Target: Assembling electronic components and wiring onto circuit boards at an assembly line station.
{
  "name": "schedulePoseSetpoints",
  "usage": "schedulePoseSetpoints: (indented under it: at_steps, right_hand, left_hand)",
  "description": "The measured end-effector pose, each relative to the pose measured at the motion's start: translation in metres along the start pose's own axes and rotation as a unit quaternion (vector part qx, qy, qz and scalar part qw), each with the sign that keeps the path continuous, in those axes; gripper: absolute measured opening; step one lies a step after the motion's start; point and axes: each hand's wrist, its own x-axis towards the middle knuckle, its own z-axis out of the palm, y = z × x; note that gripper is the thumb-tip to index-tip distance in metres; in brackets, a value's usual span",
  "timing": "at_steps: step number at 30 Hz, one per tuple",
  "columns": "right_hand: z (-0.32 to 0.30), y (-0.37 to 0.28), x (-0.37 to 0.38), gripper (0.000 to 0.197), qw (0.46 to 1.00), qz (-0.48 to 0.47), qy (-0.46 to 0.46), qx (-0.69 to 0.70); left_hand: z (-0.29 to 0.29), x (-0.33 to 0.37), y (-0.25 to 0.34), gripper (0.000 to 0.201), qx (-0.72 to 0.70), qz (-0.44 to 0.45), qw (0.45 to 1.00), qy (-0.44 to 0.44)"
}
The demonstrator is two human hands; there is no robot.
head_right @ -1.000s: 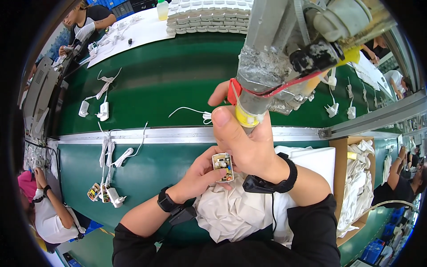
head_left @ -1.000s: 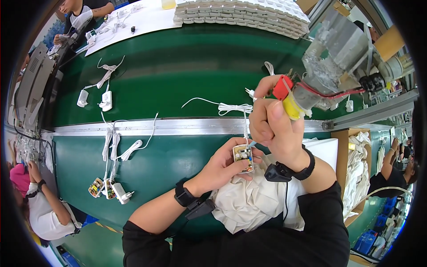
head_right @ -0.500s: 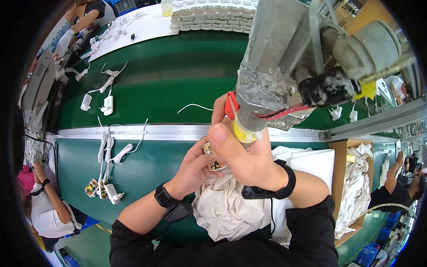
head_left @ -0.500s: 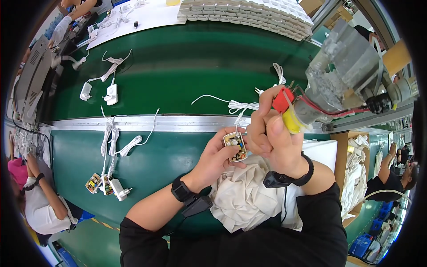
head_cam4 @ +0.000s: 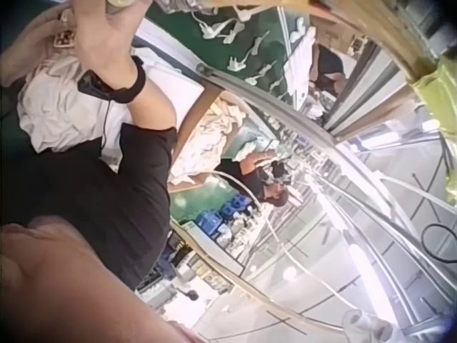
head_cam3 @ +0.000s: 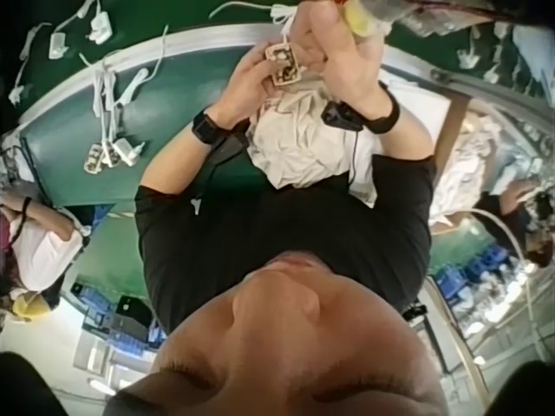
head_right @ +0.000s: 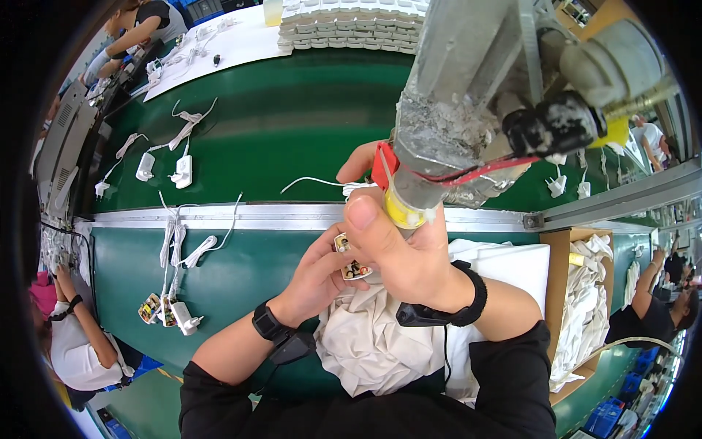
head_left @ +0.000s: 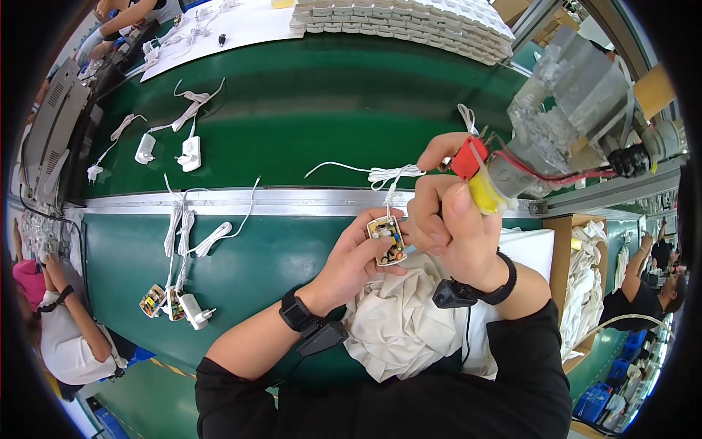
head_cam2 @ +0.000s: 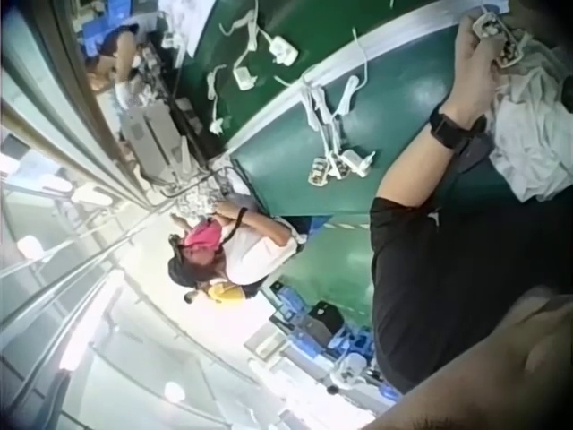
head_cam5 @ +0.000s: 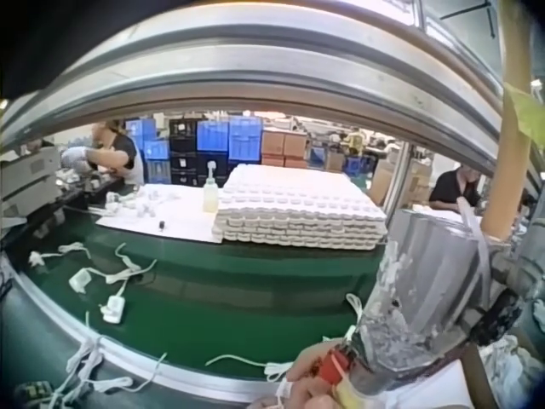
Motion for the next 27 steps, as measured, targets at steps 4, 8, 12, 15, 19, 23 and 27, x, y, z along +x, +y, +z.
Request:
schedulePoseSetpoints:
  at_steps: [4, 8, 12, 15, 19, 23, 27]
  right_hand:
    - [0.004, -0.003, 0.0, 0.051, 1.0, 0.013, -0.007, 0.02]
    - [0.011, 0.001, 0.0, 0.051, 1.0, 0.001, -0.017, 0.012]
    - [0.02, 0.002, 0.001, 0.05, 1.0, -0.005, -0.019, 0.004]
    - [0.025, 0.004, 0.001, 0.049, 1.0, -0.007, -0.02, -0.001]
    - [0.028, 0.002, 0.007, 0.051, 1.0, -0.005, -0.015, -0.006]
    - [0.029, -0.002, 0.009, 0.055, 1.0, -0.01, -0.01, -0.01]
    - [0.029, -0.008, 0.01, 0.057, 1.0, -0.012, -0.016, 0.003]
  left_hand:
    - [0.003, -0.001, 0.002, 0.038, -0.05, -0.015, 0.999, -0.005]
    - [0.002, -0.006, 0.007, 0.039, -0.098, -0.028, 0.994, -0.036]
    - [-0.001, -0.012, 0.013, 0.04, -0.119, -0.041, 0.99, -0.066]
    - [-0.001, -0.015, 0.015, 0.041, -0.119, -0.045, 0.99, -0.067]
    - [-0.004, -0.015, 0.018, 0.041, -0.112, -0.046, 0.99, -0.069]
    - [-0.003, -0.013, 0.018, 0.041, -0.114, -0.044, 0.989, -0.077]
    - [0.001, -0.01, 0.02, 0.042, -0.092, -0.04, 0.994, -0.043]
